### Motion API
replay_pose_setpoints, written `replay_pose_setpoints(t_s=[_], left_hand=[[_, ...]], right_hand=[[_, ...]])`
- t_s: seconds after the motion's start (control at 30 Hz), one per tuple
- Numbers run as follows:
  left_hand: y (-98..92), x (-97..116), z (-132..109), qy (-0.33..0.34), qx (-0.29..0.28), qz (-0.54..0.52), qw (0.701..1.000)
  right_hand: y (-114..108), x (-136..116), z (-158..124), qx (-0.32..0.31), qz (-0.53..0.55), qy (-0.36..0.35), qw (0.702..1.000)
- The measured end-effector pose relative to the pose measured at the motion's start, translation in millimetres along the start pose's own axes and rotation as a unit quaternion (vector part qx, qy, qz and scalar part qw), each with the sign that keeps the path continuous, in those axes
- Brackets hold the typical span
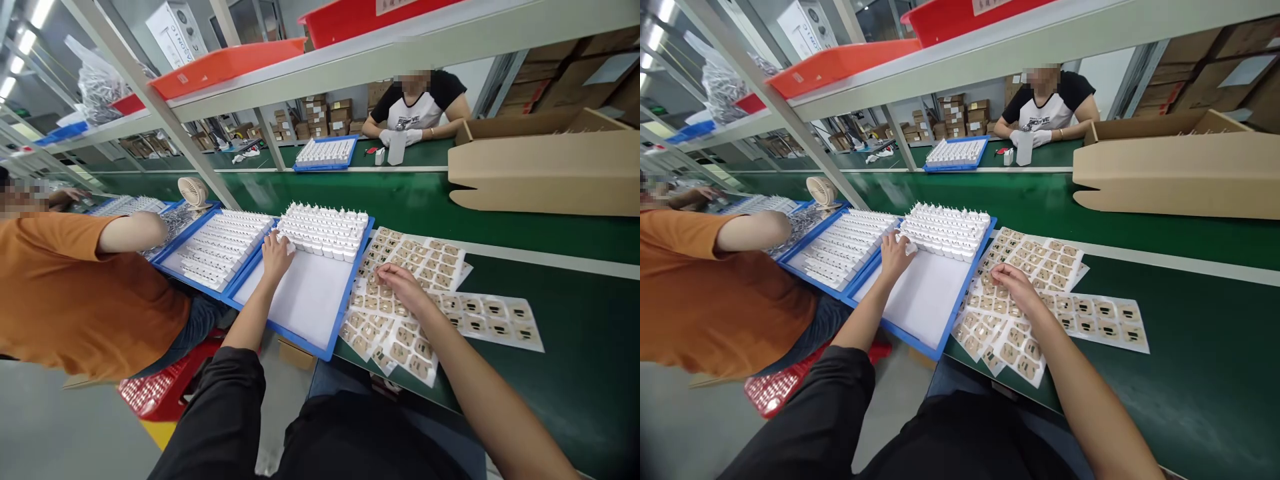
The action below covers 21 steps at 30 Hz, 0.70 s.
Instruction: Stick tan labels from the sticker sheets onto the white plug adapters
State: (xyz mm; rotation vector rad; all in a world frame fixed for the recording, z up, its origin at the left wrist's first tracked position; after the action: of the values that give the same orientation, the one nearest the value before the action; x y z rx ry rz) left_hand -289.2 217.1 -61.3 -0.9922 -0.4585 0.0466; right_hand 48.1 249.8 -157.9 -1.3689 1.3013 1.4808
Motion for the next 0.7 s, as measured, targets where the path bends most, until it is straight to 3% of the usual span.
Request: replay_pose_setpoints(t_s=[0.17,0.27,0.33,0.4,0.47,0.57,0.7], left_hand=[[-10.1,14,-15,-0.036,-0.025,-0.156,0.987],[-9.6,45,-28,-0.051,-0.051,-0.277,0.958],[0.8,78,-39,-0.081,-0.106,-0.416,0.9],[16.6,118,-54,-0.131,-0.196,-0.572,0.786],[30.1,155,-69,-0.172,-0.277,-0.663,0.674],[46.6,187,-88,-0.194,-0.337,-0.687,0.614],[62.9,198,-111,-0.201,-0.373,-0.698,0.577]], right_hand=[[1,-4,-1,-0.003,0.055,0.009,0.998],[5,-6,-3,-0.013,0.092,0.014,0.996],[7,-8,-4,-0.017,0.117,0.012,0.993],[7,-14,-6,-0.021,0.141,0.004,0.99],[7,-24,-9,-0.029,0.163,-0.009,0.986],[3,-45,-18,-0.04,0.19,-0.036,0.98],[4,-71,-32,-0.077,0.208,-0.066,0.973]])
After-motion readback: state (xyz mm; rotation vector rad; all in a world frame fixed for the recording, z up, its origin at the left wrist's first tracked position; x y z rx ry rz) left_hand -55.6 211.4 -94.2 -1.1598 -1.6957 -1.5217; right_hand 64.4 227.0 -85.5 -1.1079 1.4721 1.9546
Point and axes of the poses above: each hand's wrist, its own z-axis towards the middle knuckle, its own y-axis out of the palm, x = y × z, the point moved 9 cm from there along z, towards the middle knuckle, and after that the axes turned 12 degrees about x, right-handed, at the moved point
